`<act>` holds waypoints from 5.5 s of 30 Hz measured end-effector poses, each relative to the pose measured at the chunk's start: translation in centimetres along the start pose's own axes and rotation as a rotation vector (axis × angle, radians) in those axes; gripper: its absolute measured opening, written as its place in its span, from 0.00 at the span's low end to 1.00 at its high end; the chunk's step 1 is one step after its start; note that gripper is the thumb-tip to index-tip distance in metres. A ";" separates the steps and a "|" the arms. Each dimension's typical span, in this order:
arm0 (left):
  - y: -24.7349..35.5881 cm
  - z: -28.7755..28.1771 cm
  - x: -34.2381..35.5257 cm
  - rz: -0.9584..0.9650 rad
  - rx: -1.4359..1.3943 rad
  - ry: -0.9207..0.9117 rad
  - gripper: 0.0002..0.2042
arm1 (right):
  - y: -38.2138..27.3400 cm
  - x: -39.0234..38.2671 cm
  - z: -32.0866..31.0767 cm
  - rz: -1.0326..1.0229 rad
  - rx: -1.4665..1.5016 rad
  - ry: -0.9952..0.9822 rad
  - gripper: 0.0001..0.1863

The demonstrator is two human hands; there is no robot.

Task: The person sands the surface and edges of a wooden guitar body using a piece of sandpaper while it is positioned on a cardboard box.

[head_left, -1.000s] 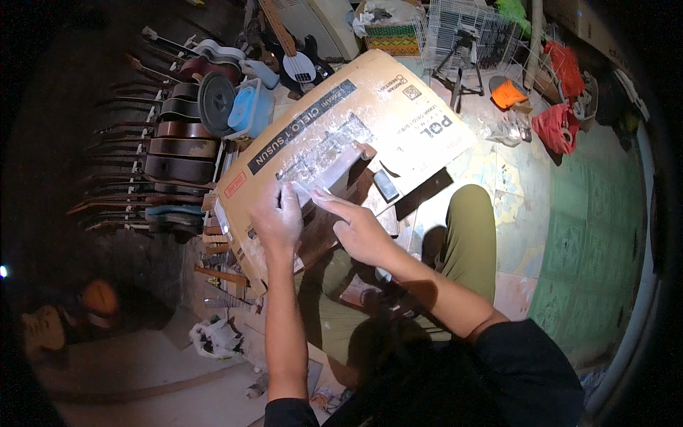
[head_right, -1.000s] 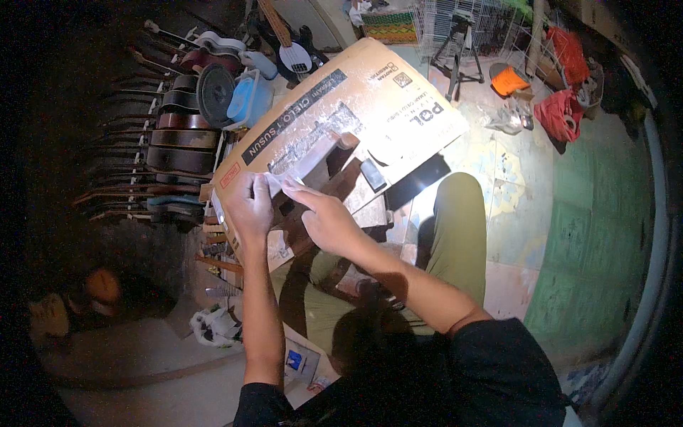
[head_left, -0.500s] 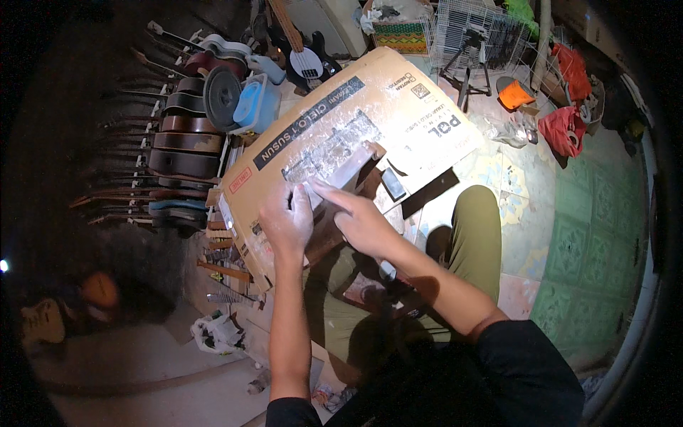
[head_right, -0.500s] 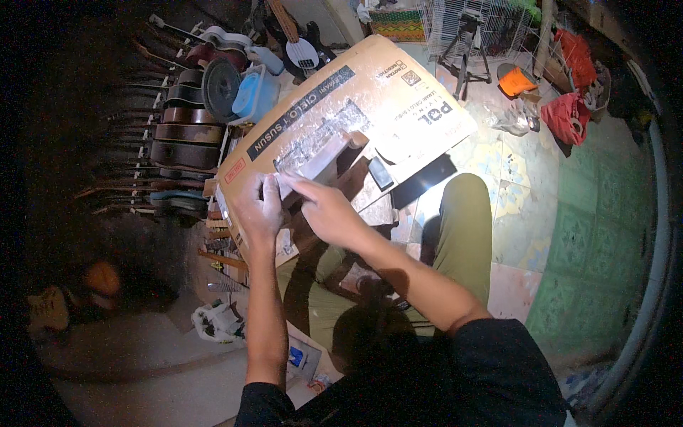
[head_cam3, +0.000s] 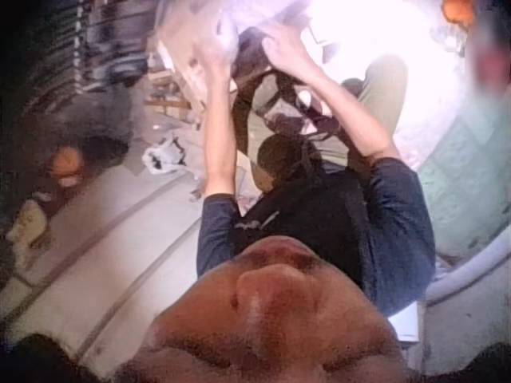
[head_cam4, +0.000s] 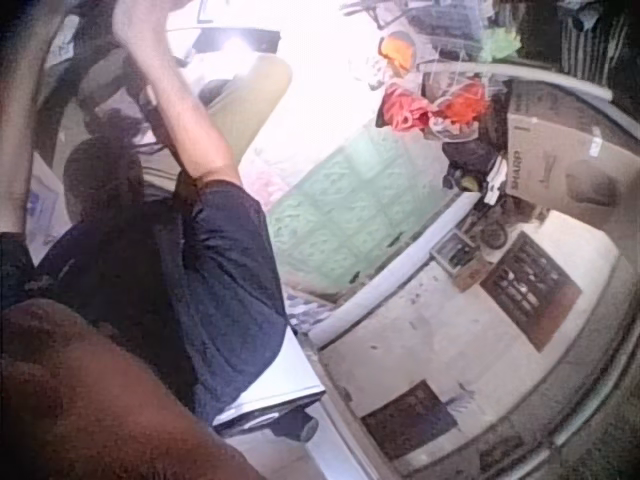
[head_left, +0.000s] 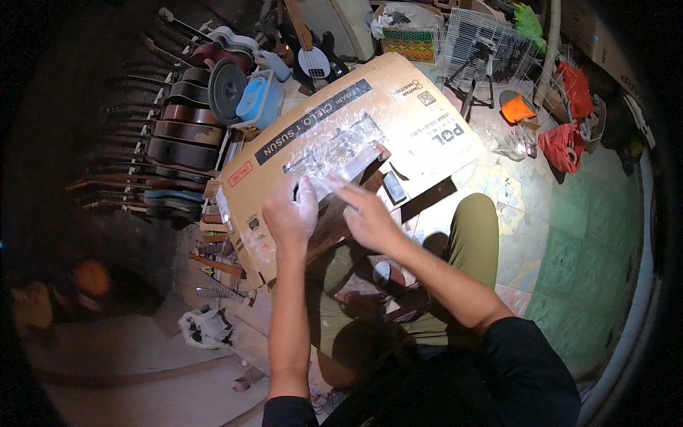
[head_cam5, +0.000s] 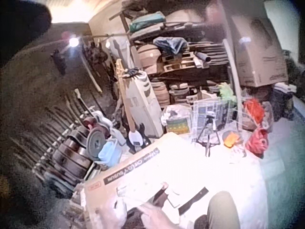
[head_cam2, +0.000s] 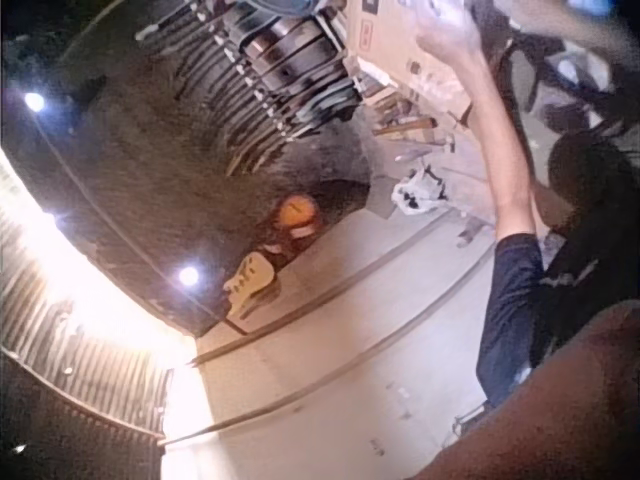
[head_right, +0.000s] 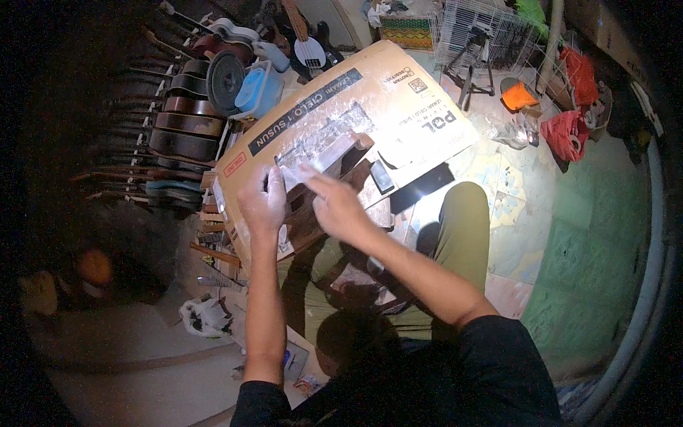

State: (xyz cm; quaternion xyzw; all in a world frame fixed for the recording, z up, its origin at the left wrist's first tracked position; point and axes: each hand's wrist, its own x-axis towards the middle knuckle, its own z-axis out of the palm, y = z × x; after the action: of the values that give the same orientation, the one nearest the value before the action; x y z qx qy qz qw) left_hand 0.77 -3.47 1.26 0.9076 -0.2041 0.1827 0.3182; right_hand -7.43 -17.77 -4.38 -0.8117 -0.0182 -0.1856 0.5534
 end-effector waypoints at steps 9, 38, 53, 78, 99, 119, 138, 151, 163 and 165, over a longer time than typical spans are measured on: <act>0.5 -0.5 0.0 0.064 0.029 0.063 0.09 | 0.6 -0.5 0.5 0.008 0.273 -0.029 0.29; 0.7 -0.3 -0.1 0.013 -0.044 0.082 0.07 | 1.7 -0.6 0.8 -0.202 -0.222 0.079 0.35; -1.0 -0.3 -0.4 0.095 -0.105 -0.016 0.12 | 12.5 -3.4 -7.7 0.370 0.033 0.031 0.24; 2.2 -1.2 -4.1 0.172 0.207 -0.121 0.28 | 16.3 -9.9 -10.2 0.544 -0.148 -0.474 0.26; 1.9 -1.0 -3.6 0.192 0.085 -0.097 0.30 | 8.1 -6.3 -10.5 0.672 0.231 -0.460 0.26; 3.5 -1.8 -3.9 0.146 0.086 -0.146 0.26 | 3.4 -0.9 -8.7 0.321 -0.475 -0.203 0.45; 2.5 -1.2 -5.4 0.150 -0.029 -0.092 0.26 | 2.2 -3.5 -6.5 0.163 -0.442 -0.275 0.46; 1.6 -1.1 -5.4 0.134 0.012 -0.089 0.26 | 4.1 -1.7 -7.8 0.576 -0.576 -0.112 0.37; -1.1 -1.0 1.3 0.144 -0.050 -0.104 0.28 | 18.3 -12.9 -8.7 0.523 -0.071 0.013 0.23; -1.9 -1.4 2.5 0.138 -0.034 -0.140 0.29 | 18.5 -13.4 -8.0 0.766 -0.250 -0.131 0.22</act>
State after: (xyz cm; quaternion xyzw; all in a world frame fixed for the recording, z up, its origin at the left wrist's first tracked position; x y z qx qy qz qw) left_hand 3.59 -1.82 2.46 0.8964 -0.2909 0.1367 0.3052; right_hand -17.84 -29.84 -22.67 -0.8310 0.2728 0.0853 0.4773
